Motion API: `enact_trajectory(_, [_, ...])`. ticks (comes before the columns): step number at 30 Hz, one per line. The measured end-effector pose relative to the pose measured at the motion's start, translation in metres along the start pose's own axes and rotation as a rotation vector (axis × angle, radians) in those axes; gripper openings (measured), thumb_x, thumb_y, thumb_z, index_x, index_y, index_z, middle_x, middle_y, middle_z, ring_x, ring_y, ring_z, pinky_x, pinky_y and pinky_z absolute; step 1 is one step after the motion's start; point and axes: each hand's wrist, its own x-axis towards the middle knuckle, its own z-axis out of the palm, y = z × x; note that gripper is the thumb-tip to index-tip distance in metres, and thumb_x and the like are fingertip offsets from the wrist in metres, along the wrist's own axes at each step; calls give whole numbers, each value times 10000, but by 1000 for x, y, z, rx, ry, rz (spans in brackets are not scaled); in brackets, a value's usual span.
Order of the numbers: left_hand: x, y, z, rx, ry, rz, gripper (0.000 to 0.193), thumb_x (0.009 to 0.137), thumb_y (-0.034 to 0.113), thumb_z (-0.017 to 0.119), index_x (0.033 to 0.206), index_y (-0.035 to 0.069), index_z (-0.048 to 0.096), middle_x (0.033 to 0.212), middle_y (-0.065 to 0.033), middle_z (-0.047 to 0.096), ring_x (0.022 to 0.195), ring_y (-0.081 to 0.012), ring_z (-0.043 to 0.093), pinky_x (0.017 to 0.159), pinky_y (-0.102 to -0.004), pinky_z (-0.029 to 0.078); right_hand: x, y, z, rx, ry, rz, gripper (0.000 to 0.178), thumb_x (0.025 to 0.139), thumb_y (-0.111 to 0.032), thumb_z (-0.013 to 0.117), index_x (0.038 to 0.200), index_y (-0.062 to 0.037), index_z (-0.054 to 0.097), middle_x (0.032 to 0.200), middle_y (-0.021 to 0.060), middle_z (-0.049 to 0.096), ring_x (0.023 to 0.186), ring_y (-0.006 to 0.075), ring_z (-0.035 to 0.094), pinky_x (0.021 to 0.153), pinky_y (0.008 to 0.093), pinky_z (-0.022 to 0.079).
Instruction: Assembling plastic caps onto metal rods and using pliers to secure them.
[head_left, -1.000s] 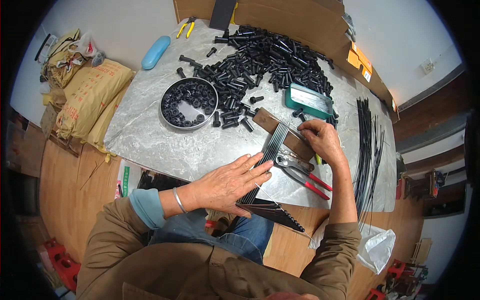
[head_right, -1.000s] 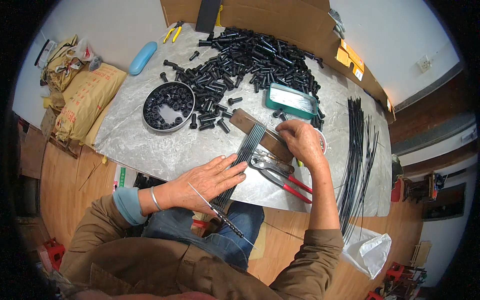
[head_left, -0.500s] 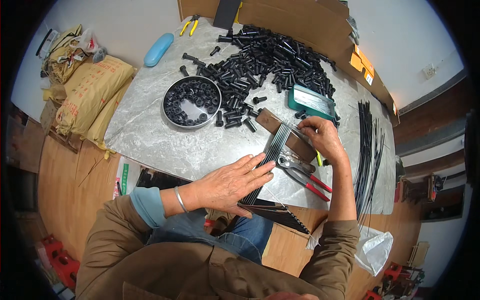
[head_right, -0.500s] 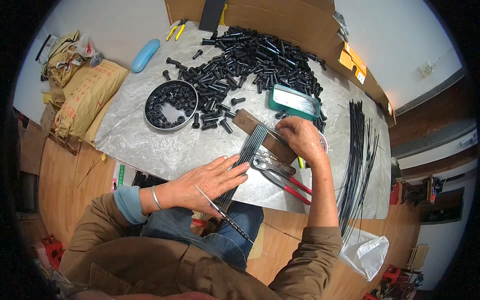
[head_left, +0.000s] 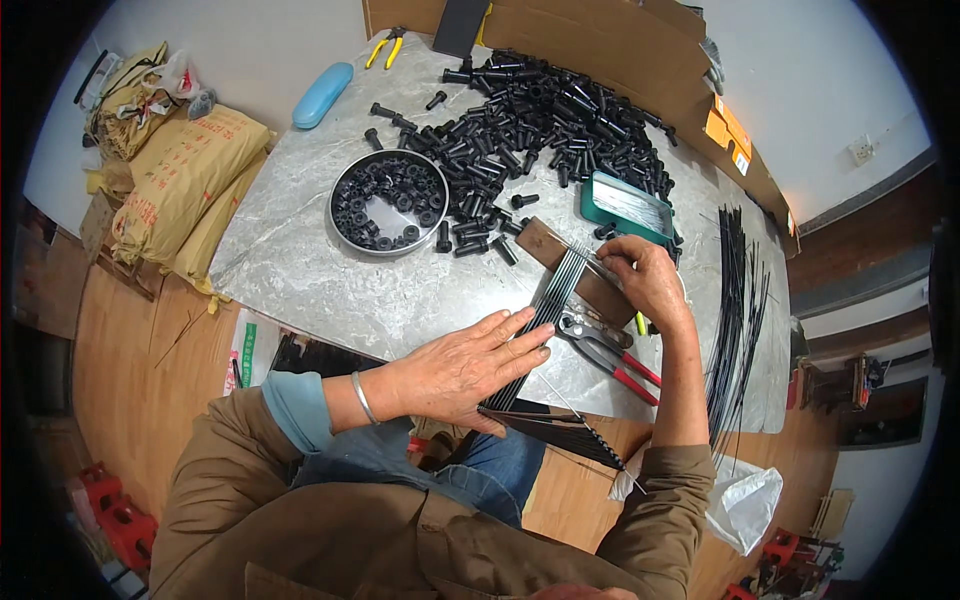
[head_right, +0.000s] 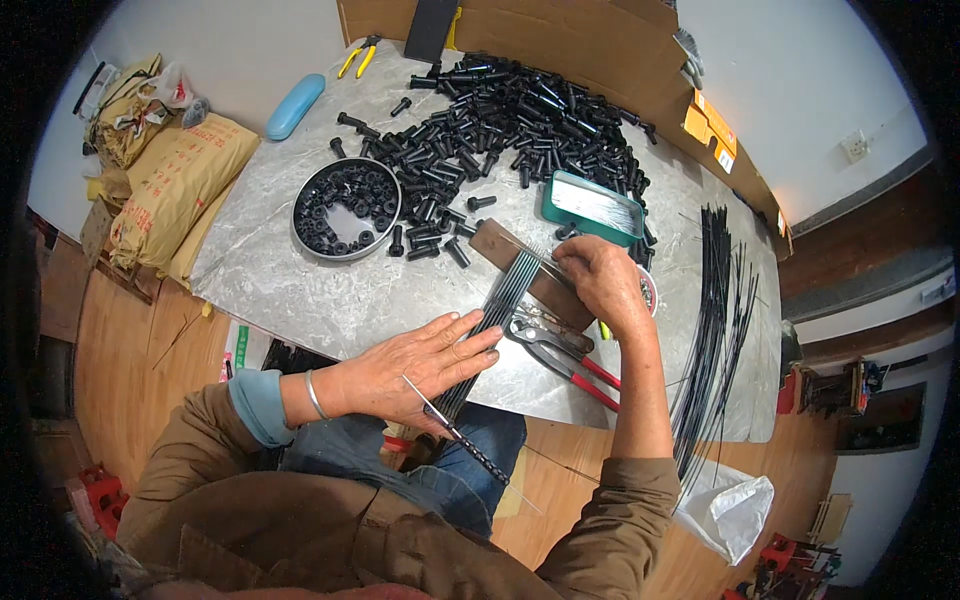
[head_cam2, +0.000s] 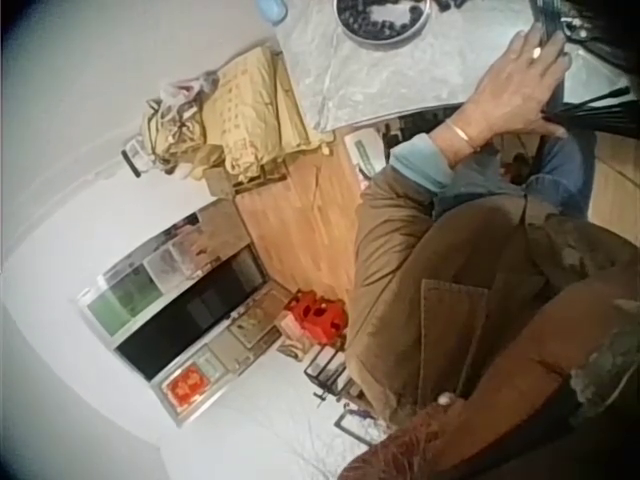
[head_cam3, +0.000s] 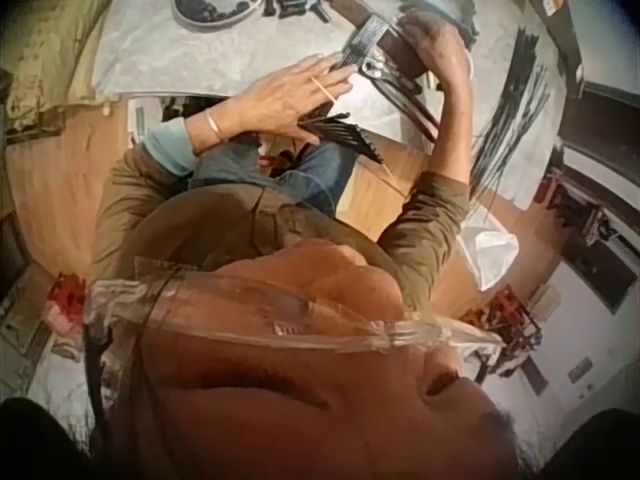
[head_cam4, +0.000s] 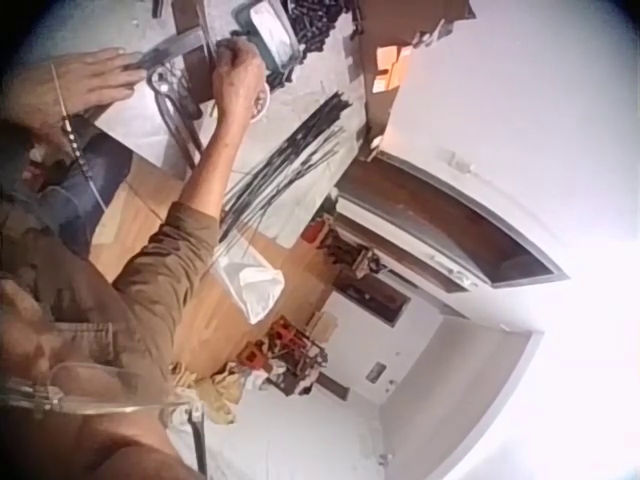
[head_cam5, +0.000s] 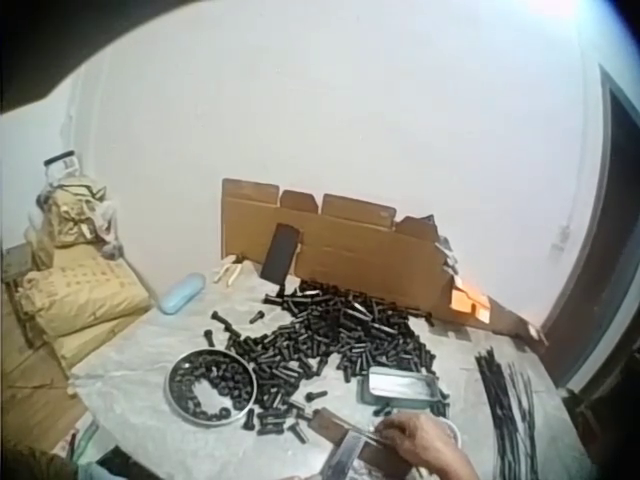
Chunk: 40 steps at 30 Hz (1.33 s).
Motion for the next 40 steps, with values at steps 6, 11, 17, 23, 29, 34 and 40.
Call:
enact_trajectory(6, [1, 0, -1, 18, -12, 5, 1041, 611, 526, 776, 1386, -9, 332, 1498, -180, 239, 1397, -375, 201, 1144, -465, 219, 1, -6, 0, -14, 22, -8, 158, 795, -77, 605, 917, -29, 693, 896, 138, 682, 847, 293, 657, 772, 358, 497])
enact_trajectory(11, [0, 0, -1, 24, -22, 2, 1029, 623, 533, 767, 1378, -19, 338, 1493, -188, 244, 1394, -379, 204, 1142, -466, 222, 13, 9, 17, 157, 32, 16, 119, 828, -16, 622, 940, 17, 640, 823, 69, 667, 776, 126, 612, 731, 257, 481])
enact_trajectory(17, [0, -2, 3, 9, 14, 7, 1014, 629, 534, 767, 1365, -26, 353, 1485, -195, 259, 1387, -385, 219, 1143, -467, 225, 13, 4, 31, 291, 335, -45, 134, 827, -32, 637, 951, 20, 640, 834, 60, 663, 784, 113, 600, 732, 254, 476])
enact_trajectory(23, [-1, -1, 1, 35, 9, 10, 999, 637, 532, 762, 1363, -23, 358, 1493, -189, 251, 1389, -385, 216, 1143, -462, 227, 0, 1, 13, 53, 168, 15, 198, 833, -111, 642, 992, 4, 668, 930, 118, 677, 819, 209, 638, 757, 308, 485])
enact_trajectory(29, [-3, 0, 1, 46, 10, 24, 994, 640, 520, 760, 1365, -26, 355, 1496, -193, 244, 1392, -387, 209, 1141, -461, 224, -26, -32, 14, -26, 204, -250, 166, 791, 19, 608, 944, -22, 658, 926, 138, 635, 890, 285, 621, 783, 331, 477])
enact_trajectory(34, [-6, 2, 0, 51, 21, 28, 963, 653, 476, 768, 1361, -34, 360, 1457, -202, 298, 1379, -387, 228, 1140, -464, 215, -69, -61, 40, -417, 31, -464, 509, 680, -70, 624, 1182, -142, 583, 1234, 86, 537, 1181, 315, 476, 946, 440, 390])
enact_trajectory(40, [-5, 4, 1, 65, -41, 26, 967, 665, 519, 752, 1356, -28, 354, 1400, -249, 362, 1365, -419, 241, 1143, -469, 198, -98, -67, 58, -609, 13, -438, 647, 785, -201, 592, 1389, -80, 395, 1422, 121, 409, 1336, 357, 342, 1075, 560, 251])
